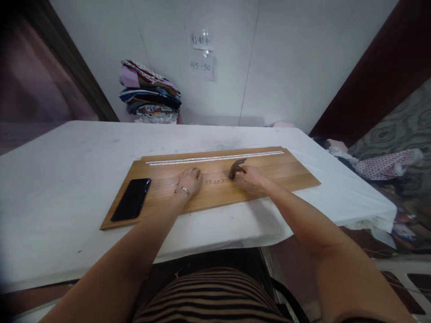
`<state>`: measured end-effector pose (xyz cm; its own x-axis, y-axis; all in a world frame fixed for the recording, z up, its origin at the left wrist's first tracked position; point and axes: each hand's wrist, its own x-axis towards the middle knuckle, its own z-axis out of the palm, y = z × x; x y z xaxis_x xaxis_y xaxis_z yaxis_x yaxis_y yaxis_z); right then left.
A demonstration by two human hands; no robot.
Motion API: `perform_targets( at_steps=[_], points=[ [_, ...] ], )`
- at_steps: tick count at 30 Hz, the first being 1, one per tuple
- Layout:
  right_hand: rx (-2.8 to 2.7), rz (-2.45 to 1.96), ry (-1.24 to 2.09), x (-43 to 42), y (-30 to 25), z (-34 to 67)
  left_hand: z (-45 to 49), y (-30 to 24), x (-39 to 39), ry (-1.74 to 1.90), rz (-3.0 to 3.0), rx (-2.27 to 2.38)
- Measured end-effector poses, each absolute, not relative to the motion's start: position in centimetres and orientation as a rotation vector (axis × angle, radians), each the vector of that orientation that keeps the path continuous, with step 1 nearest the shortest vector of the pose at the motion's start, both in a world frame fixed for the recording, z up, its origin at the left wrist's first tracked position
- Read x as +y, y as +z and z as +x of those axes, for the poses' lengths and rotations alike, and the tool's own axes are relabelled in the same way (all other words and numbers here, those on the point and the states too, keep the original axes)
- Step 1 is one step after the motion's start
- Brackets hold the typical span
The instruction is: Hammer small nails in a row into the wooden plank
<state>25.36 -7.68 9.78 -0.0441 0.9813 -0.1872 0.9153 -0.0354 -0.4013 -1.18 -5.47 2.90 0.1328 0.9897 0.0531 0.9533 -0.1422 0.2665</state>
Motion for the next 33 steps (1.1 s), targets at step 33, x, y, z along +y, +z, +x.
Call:
perform_targets(
  at_steps=[33],
  points=[
    [-2.070,-2.057,0.670,-7.74,9.75,25.56,-1.34,2.34,-5.21,0.351,2.252,1.932]
  ],
)
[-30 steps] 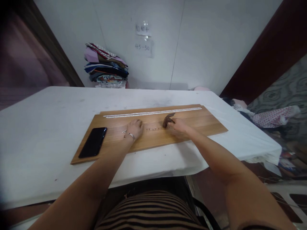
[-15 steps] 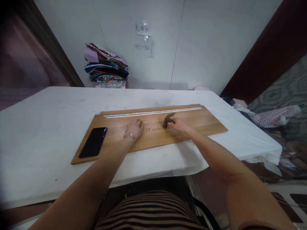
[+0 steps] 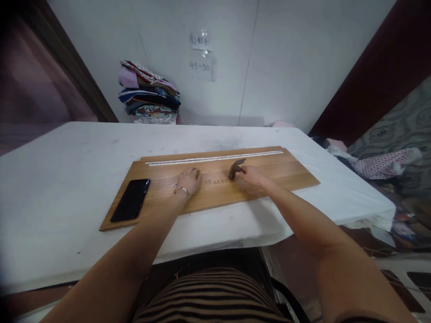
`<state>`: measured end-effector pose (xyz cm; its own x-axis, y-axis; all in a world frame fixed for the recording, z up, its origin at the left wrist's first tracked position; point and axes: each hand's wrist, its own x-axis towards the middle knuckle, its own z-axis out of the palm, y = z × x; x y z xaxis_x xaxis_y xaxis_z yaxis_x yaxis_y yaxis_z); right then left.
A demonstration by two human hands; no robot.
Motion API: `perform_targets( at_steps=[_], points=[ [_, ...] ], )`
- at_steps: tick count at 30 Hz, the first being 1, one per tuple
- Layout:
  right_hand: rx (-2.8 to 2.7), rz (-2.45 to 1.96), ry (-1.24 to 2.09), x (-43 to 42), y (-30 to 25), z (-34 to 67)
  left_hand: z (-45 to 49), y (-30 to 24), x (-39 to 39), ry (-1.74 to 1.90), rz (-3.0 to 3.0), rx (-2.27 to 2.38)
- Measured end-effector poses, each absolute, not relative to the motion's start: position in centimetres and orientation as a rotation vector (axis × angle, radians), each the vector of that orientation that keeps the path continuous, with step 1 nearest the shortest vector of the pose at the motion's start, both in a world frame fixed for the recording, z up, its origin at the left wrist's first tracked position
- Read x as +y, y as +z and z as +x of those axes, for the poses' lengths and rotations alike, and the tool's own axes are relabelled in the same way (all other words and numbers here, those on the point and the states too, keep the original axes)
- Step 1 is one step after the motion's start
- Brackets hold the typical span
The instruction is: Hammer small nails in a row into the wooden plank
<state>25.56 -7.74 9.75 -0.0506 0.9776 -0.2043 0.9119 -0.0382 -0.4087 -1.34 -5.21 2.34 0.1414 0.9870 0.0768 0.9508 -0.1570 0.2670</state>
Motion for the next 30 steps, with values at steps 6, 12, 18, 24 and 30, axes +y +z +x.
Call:
perform_targets(
  at_steps=[6,12,18,24,30],
  points=[
    [-2.064,-2.034,0.676,-7.89,10.15,25.64,-1.40,2.00,-5.06,0.379,2.248,1.928],
    [-2.088,-2.038,0.632,-7.74,10.05,25.42,-1.34,2.07,-5.13,0.376,2.247,1.927],
    [-2.053,-2.030,0.677,-7.79,9.86,25.72,-1.34,2.00,-5.08,0.376,2.234,1.935],
    [-2.050,-2.018,0.683,-7.81,10.25,25.61,-1.30,2.22,-5.18,0.376,2.239,1.931],
    [-2.080,-2.049,0.680,-7.88,10.03,25.38,-1.36,2.10,-5.12,0.395,2.235,1.925]
  ],
)
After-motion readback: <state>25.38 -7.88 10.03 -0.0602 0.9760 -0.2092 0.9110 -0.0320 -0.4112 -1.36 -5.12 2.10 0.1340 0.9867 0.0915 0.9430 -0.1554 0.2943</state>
